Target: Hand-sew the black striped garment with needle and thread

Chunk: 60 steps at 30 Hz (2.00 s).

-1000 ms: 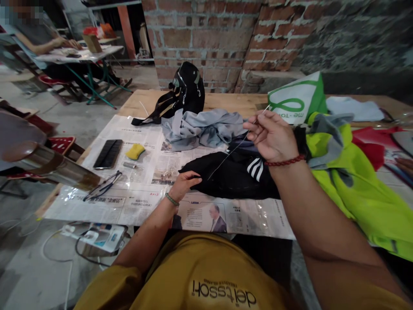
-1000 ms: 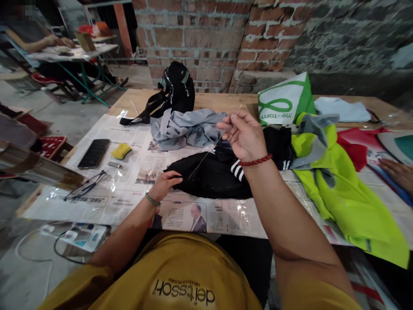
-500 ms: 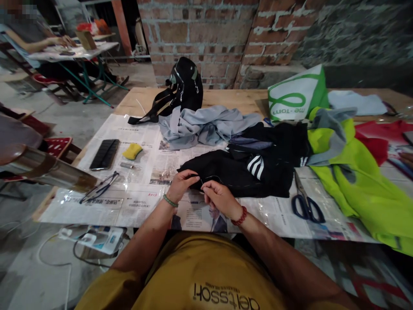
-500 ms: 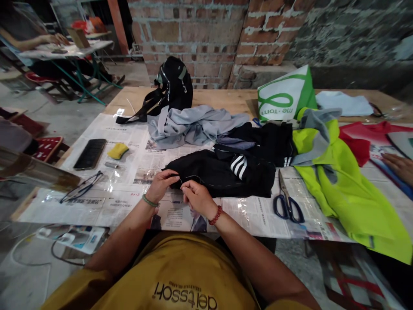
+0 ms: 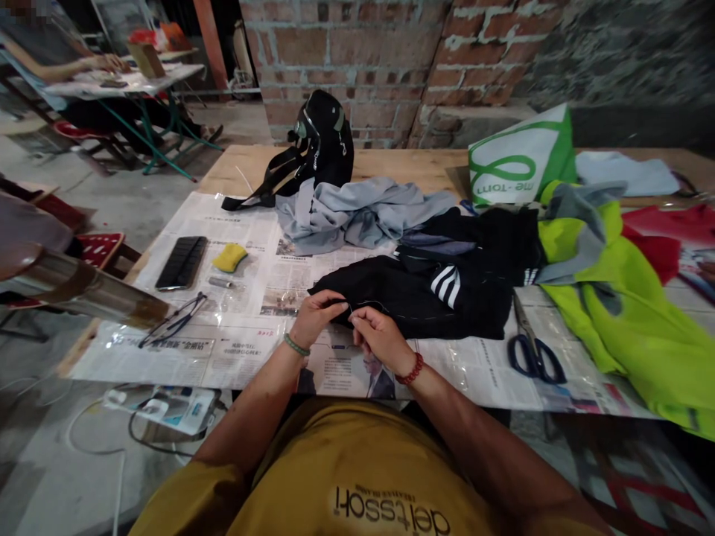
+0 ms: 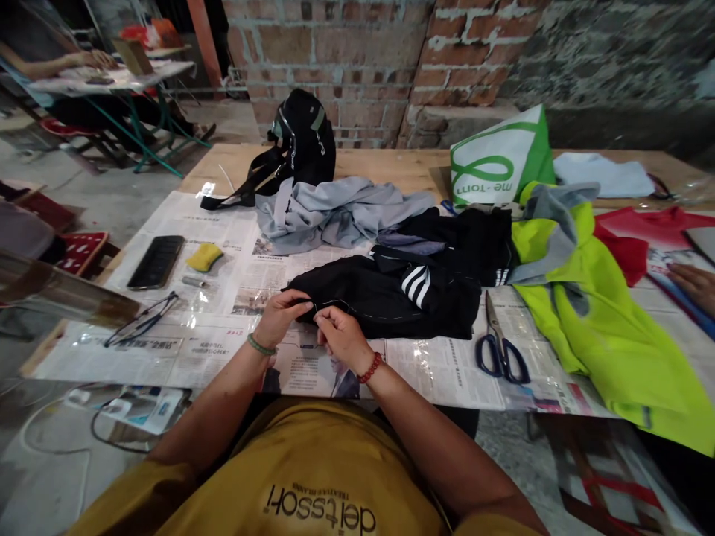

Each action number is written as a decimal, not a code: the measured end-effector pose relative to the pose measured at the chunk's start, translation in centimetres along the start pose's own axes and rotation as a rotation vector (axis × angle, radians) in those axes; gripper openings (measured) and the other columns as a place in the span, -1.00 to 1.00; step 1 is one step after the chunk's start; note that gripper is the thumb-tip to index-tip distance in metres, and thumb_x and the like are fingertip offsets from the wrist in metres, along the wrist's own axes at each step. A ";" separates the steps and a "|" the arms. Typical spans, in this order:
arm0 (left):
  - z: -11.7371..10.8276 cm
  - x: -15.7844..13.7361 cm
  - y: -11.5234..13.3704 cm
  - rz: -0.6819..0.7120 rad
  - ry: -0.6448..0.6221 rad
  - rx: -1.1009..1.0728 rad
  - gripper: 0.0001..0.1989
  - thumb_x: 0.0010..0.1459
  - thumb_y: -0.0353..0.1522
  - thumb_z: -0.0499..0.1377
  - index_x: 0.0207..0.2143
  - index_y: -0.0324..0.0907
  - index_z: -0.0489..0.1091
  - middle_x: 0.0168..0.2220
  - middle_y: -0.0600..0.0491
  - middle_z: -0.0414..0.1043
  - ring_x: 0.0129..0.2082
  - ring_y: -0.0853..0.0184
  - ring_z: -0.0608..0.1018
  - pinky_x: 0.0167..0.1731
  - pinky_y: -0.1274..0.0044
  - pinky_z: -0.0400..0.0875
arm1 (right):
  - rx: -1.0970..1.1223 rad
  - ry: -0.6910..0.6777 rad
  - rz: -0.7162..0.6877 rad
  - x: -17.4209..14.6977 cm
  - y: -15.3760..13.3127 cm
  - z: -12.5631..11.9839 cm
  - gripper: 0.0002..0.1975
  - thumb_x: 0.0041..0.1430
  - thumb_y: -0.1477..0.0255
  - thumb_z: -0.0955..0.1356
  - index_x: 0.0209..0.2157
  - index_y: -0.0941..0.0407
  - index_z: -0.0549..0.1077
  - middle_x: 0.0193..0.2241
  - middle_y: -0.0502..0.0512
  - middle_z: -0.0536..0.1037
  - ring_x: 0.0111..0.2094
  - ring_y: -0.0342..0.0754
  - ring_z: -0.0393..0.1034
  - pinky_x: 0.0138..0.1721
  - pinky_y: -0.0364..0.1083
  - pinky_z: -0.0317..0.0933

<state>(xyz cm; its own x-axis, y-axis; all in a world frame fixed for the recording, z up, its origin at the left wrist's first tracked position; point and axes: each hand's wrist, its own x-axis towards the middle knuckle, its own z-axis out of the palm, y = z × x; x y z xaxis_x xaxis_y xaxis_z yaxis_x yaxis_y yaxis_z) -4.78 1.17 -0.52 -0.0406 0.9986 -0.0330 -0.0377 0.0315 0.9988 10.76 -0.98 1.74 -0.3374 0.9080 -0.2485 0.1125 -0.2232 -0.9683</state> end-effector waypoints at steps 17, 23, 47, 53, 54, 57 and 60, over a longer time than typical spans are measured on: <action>0.1 -0.2 0.1 0.249 -0.089 0.228 -0.92 -0.03 -0.38 0.24 -0.44 -0.22 0.48 -0.50 0.11 0.38 -0.50 0.47 0.37 -0.48 0.61 0.25 | 0.006 0.155 -0.133 1.0 1.1 0.8 -0.83 0.10 0.31 0.21 -0.48 0.10 0.26 -0.71 -0.15 0.25 -0.74 -0.27 0.04 -0.71 -0.24 -0.05; 0.4 -0.1 0.2 0.276 -0.089 0.183 -0.93 -0.03 -0.41 0.23 -0.43 -0.22 0.48 -0.44 0.08 0.40 -0.42 0.45 0.41 -0.40 0.60 0.30 | -0.010 0.163 -0.131 1.5 1.3 0.5 -0.85 0.11 0.30 0.20 -0.43 0.09 0.25 -0.68 -0.14 0.28 -0.74 -0.25 0.08 -0.70 -0.22 0.00; 0.3 0.0 -0.1 0.250 -0.132 0.180 -0.84 0.05 -0.34 0.20 -0.31 -0.22 0.49 -0.34 0.03 0.45 -0.34 0.41 0.45 -0.32 0.56 0.35 | -0.717 0.271 -0.493 3.3 -4.6 -5.6 -0.75 0.17 0.38 0.24 -0.44 0.10 0.52 -0.36 0.10 0.55 -0.24 -0.03 0.39 -0.11 -0.03 0.18; 0.1 0.3 -0.8 0.238 -0.128 0.191 -0.83 0.04 -0.34 0.19 -0.31 -0.22 0.49 -0.38 0.06 0.47 -0.38 0.42 0.44 -0.33 0.57 0.34 | -0.477 0.015 -0.383 4.5 -3.0 -3.7 -0.79 0.08 0.31 0.33 -0.44 0.11 0.56 -0.39 0.07 0.55 -0.32 -0.07 0.42 -0.24 -0.10 0.21; 0.2 0.3 -0.8 0.234 -0.125 0.188 -0.83 0.03 -0.34 0.19 -0.31 -0.22 0.49 -0.38 0.06 0.47 -0.38 0.42 0.44 -0.33 0.57 0.34 | -0.443 0.035 -0.383 4.3 -2.7 -3.5 -0.83 0.04 0.33 0.35 -0.43 0.10 0.56 -0.39 0.06 0.55 -0.32 -0.07 0.41 -0.23 -0.10 0.21; 0.4 0.4 -0.9 0.197 -0.119 0.190 -0.82 0.02 -0.34 0.20 -0.31 -0.23 0.48 -0.42 0.08 0.46 -0.44 0.45 0.41 -0.40 0.59 0.32 | -0.338 0.097 -0.336 4.1 -2.2 -3.2 -0.86 0.00 0.36 0.36 -0.44 0.11 0.54 -0.44 0.03 0.54 -0.36 -0.10 0.40 -0.25 -0.12 0.21; 0.5 0.3 -0.7 0.163 -0.120 0.192 -0.82 0.01 -0.34 0.21 -0.31 -0.23 0.49 -0.46 0.10 0.45 -0.50 0.47 0.38 -0.45 0.60 0.30 | -0.240 0.123 -0.272 4.2 -2.0 -3.0 -0.84 0.00 0.34 0.35 -0.45 0.13 0.53 -0.47 0.01 0.53 -0.40 -0.12 0.38 -0.29 -0.13 0.21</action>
<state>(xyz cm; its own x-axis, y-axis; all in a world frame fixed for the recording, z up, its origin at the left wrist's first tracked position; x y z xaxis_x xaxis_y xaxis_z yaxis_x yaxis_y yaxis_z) -4.21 1.45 -1.25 0.0881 0.9886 0.1222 0.1500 -0.1344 0.9795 11.96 4.34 2.71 -0.2718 0.9617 0.0357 0.2554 0.1078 -0.9608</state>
